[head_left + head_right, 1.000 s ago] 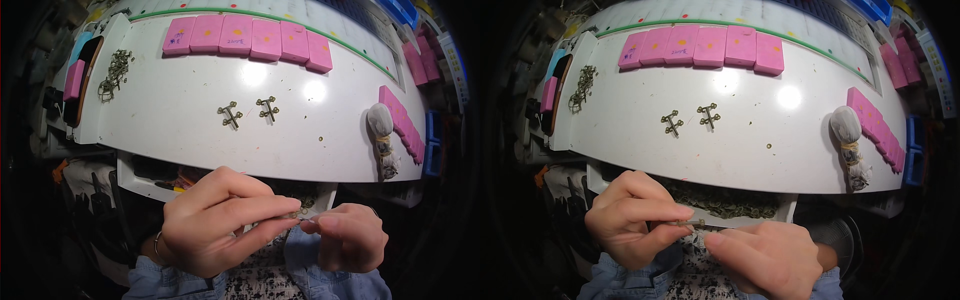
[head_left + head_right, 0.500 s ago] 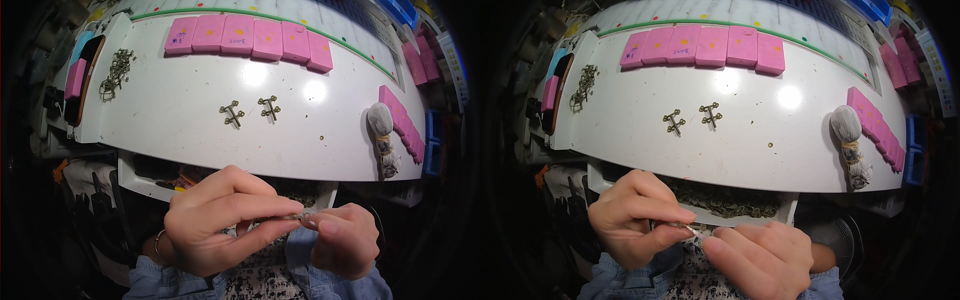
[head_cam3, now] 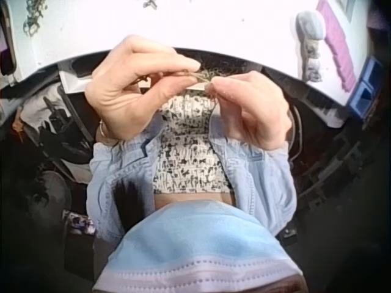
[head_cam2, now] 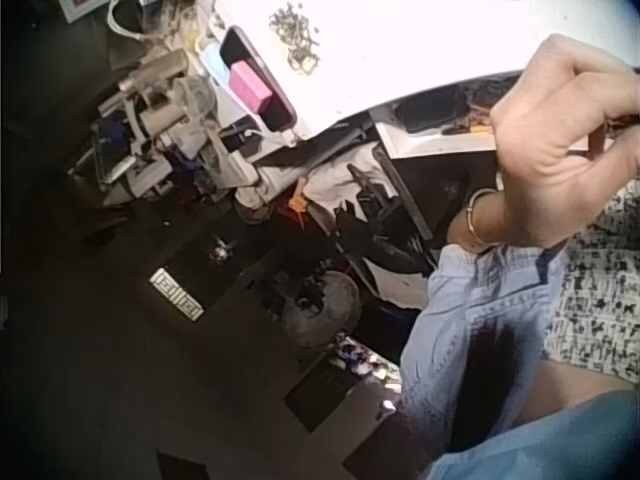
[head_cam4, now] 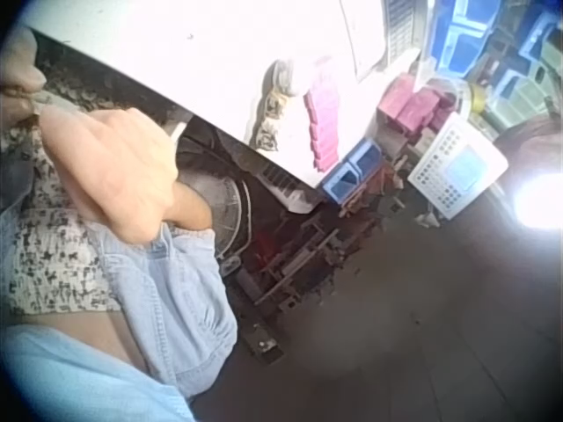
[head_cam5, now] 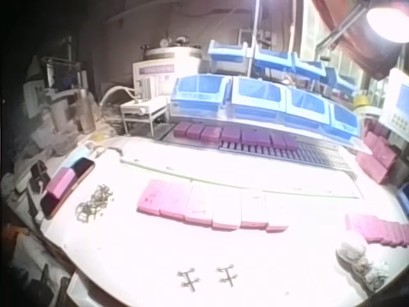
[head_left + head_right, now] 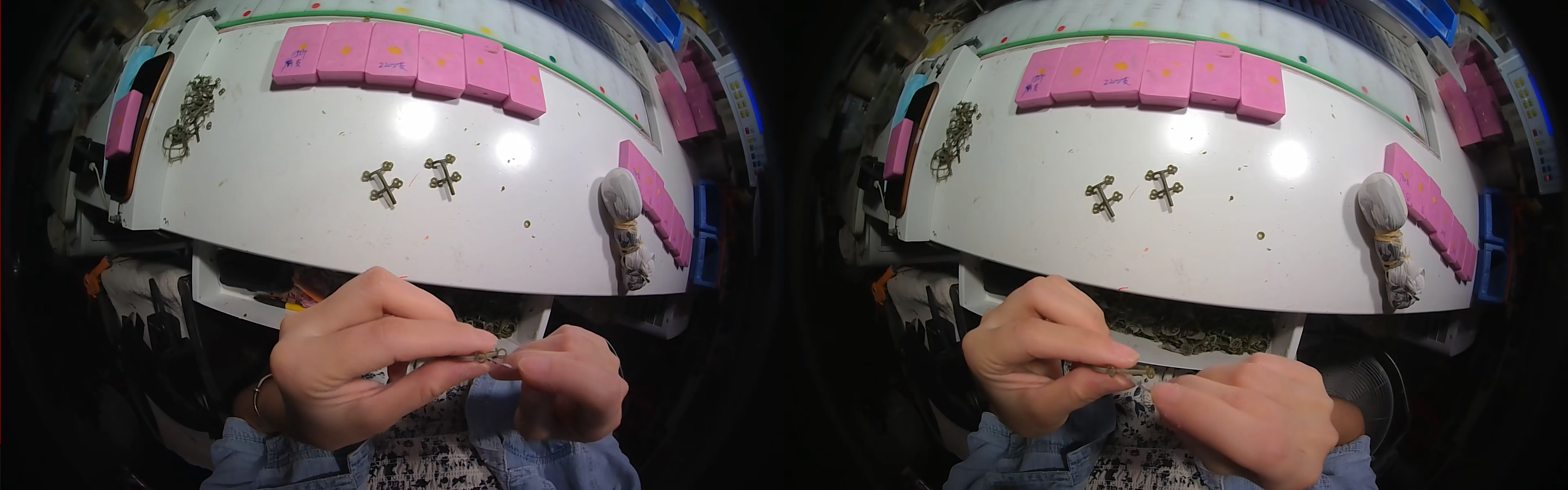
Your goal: Assembling small metal jewelry-like components using rubber molds and hand tools at a workshop station.
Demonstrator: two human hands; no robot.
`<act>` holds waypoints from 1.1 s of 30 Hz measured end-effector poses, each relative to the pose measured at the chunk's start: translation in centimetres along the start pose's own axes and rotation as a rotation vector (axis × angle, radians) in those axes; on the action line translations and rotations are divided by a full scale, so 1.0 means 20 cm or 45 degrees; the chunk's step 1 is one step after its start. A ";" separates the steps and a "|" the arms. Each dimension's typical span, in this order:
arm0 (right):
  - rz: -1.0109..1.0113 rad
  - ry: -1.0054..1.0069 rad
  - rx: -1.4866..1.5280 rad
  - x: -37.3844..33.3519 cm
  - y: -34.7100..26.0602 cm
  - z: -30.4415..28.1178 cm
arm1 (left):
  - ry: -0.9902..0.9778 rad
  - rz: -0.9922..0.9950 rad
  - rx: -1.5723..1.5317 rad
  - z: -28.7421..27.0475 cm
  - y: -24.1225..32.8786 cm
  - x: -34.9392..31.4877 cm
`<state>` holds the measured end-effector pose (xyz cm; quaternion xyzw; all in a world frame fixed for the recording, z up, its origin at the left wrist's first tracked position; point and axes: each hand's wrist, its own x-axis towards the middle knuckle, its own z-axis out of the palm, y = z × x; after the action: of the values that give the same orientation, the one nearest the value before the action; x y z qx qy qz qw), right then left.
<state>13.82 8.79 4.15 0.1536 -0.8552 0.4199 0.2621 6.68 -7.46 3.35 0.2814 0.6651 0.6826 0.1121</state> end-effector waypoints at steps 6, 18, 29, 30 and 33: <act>-0.009 -0.028 -0.002 0.01 0.00 0.00 | 0.008 -0.014 -0.009 0.00 0.00 -0.01; 0.025 -0.070 -0.004 0.01 -0.01 -0.02 | -0.135 -0.317 -0.380 -0.03 0.01 -0.01; 0.046 -0.028 0.012 0.03 -0.02 -0.01 | -0.007 -0.684 -1.038 0.04 0.00 -0.04; 0.056 -0.021 0.013 0.03 -0.03 -0.01 | -0.010 -0.686 -1.041 0.04 0.00 -0.04; 0.043 -0.033 0.014 0.03 -0.02 -0.01 | -0.035 -0.705 -1.040 0.04 0.01 -0.04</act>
<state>13.63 8.74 4.76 0.1459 -0.8586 0.4270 0.2431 7.67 -7.22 3.27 0.0359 0.3914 0.8284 0.3991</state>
